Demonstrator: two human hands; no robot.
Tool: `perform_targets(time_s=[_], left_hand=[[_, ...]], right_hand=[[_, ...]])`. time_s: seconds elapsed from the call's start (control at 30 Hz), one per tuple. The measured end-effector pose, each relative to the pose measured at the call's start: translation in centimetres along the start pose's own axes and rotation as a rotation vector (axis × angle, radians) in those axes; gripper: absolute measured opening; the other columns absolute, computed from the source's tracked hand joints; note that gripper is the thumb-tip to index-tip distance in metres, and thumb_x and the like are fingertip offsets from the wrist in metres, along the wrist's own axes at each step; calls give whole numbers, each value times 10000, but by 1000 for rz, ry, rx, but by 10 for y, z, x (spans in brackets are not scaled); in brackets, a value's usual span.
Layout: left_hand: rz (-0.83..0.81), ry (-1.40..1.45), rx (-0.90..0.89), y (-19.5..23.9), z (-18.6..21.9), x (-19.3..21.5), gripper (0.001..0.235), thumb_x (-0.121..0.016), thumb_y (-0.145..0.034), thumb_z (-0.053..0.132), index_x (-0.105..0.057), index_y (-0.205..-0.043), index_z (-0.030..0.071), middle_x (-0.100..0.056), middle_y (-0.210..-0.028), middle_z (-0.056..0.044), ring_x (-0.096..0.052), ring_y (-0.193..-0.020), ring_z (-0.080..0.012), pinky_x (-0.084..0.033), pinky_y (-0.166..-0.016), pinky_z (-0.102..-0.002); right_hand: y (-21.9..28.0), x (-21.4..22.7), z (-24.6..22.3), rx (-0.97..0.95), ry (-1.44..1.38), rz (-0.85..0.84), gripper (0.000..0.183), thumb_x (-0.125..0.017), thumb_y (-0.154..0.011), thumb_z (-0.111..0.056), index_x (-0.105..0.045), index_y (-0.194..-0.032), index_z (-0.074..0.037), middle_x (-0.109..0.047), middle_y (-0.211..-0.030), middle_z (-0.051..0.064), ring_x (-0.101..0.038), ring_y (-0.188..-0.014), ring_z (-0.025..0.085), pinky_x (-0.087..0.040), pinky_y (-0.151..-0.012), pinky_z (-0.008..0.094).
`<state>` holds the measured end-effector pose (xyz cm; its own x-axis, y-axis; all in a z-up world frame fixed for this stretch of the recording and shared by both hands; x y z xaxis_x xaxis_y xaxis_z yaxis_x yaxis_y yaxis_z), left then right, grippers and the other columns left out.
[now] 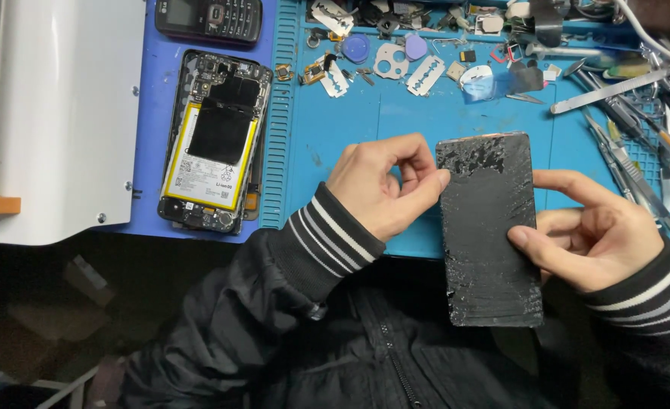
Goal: Cleaning and preparing a damaged smartphone screen for repair or replacement on an electronics workbench.
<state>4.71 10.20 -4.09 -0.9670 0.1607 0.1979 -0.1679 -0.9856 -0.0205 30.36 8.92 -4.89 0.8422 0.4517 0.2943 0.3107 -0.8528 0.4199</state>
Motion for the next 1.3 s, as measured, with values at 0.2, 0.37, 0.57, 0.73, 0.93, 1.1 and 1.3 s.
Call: perform_targets(time_s=[0.2,0.37,0.57,0.73,0.93,1.1,1.3], left_hand=[[-49,74,43,-4,0,0,142,-706,-856,137,-640,-750,70,-497,-611,60,-375,-498,-33,-302,-415,-169],[-98,117,3,-5,1,-3,156,-702,-859,122,-642,-732,54,-538,-632,43,-462,-570,-55,-397,-471,-179],[-94,232,55,1,3,-4,133,-724,-849,95,-661,-752,29,-549,-632,28,-376,-485,-23,-306,-383,-154],[-12,41,-43,1,10,18,134,-729,-850,112,-695,-751,27,-593,-602,40,-389,-436,-24,-329,-395,-172],[250,-871,-404,0,9,11,240,-761,-917,149,-579,-768,100,-528,-625,21,-402,-427,-132,-299,-400,-304],[235,-1033,-433,-11,-7,8,325,-831,-871,279,-560,-777,126,-524,-652,41,-381,-419,-107,-265,-375,-295],[272,-1053,-395,-12,-10,9,386,-824,-859,420,-602,-770,118,-574,-699,34,-328,-386,-104,-254,-338,-281]], right_hand=[[2,5,4,-2,-2,14,603,-686,-810,70,-524,-1391,51,-663,-558,126,-608,-411,186,-499,-374,242],[6,17,10,-7,-4,66,659,-702,-767,121,-549,-1406,68,-675,-617,159,-584,-449,185,-451,-381,240],[7,19,3,17,64,83,646,-700,-761,103,-571,-1393,88,-659,-580,146,-550,-403,177,-403,-343,228],[13,46,12,-25,98,123,657,-634,-810,116,-559,-1460,57,-735,-666,259,-595,-430,261,-433,-396,284],[14,48,5,-7,82,168,652,-588,-856,122,-512,-1502,73,-720,-721,296,-641,-466,315,-512,-417,332],[11,47,6,29,119,167,637,-590,-870,107,-491,-1500,94,-698,-675,291,-644,-445,314,-497,-390,313],[9,29,-2,22,51,169,629,-600,-843,134,-539,-1466,80,-714,-734,274,-593,-468,280,-453,-436,297]])
Point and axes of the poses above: each hand's wrist, its own y-axis away from the middle knuckle, its own x-axis out of the back of the hand, z = x × y, the point moved 4 cm from there along -y, towards the middle knuckle
